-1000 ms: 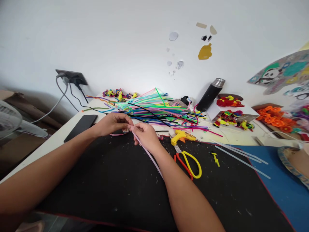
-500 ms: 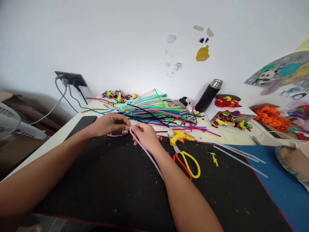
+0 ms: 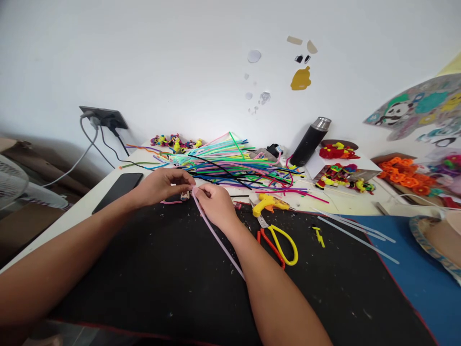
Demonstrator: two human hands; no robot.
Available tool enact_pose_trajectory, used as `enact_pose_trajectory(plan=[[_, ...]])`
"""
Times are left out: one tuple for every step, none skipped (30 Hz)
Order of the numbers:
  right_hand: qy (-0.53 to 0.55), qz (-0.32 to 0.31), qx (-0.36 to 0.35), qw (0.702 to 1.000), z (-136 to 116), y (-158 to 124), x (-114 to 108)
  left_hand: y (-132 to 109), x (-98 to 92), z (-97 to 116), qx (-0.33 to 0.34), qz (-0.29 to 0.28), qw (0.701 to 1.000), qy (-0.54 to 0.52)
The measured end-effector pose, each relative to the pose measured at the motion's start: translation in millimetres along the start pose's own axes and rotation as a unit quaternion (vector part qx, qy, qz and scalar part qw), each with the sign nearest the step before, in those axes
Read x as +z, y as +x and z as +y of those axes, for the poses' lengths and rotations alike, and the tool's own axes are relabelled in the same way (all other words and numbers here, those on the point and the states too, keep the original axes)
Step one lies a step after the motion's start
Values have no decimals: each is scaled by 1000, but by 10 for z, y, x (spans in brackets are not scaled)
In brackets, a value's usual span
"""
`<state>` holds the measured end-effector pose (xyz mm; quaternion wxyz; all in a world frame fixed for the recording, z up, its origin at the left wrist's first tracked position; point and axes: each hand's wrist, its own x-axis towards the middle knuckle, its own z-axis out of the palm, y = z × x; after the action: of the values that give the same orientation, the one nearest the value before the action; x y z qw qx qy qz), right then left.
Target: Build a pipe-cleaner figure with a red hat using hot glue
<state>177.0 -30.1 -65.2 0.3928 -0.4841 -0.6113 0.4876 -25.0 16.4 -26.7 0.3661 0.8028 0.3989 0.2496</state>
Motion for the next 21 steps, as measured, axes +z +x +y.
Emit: enact_pose_trajectory(plan=[[-3,-4,-3,1000,5,-1,4,2,1,-11,0,2,1000,-2],[-2,-6,-4,1000,9,-2,7,3,2,-16,-1,2,1000,-4],[2,-6,-4,1000,11,-3,8,4,3,-18,-1,2,1000,-7],[6,-5,-3,1000,12,-3,8,4,4,-16,-2,2,1000,-9],[10,-5,-2,1000,13,-2,8,4,6,-13,-3,4,1000,-12],[14,-5,1,1000,15,0,6,4,8,-12,-3,5,1000,-14],[16,-5,2,1000,18,2,4,4,13,-15,-3,7,1000,-15],[18,-5,4,1000,21,5,3,6,19,-22,-2,9,1000,-15],[20,-5,5,1000,24,8,1,8,26,-35,0,11,1000,-15],[22,-3,6,1000,26,11,1,11,36,-51,2,15,1000,-14],[25,-1,7,1000,28,13,1,14,46,-70,5,19,1000,-14],[27,0,8,1000,29,14,1,17,57,-89,8,23,1000,-15],[28,1,9,1000,28,15,2,20,68,-106,9,27,999,-17],[31,2,10,999,25,15,2,23,78,-119,10,30,999,-20],[33,3,12,999,21,13,2,25,86,-126,10,34,999,-25],[34,3,13,999,16,11,2,27,91,-129,8,35,999,-32],[35,3,15,999,10,9,2,29,91,-127,5,33,999,-43],[35,3,17,999,5,7,1,32,86,-122,2,25,998,-59],[33,2,16,999,0,5,0,34,74,-115,-4,11,997,-80],[32,2,15,999,-3,4,1,38,56,-109,-10,-7,995,-102],[33,1,14,999,-4,3,1,41,32,-103,-19,-24,992,-125]])
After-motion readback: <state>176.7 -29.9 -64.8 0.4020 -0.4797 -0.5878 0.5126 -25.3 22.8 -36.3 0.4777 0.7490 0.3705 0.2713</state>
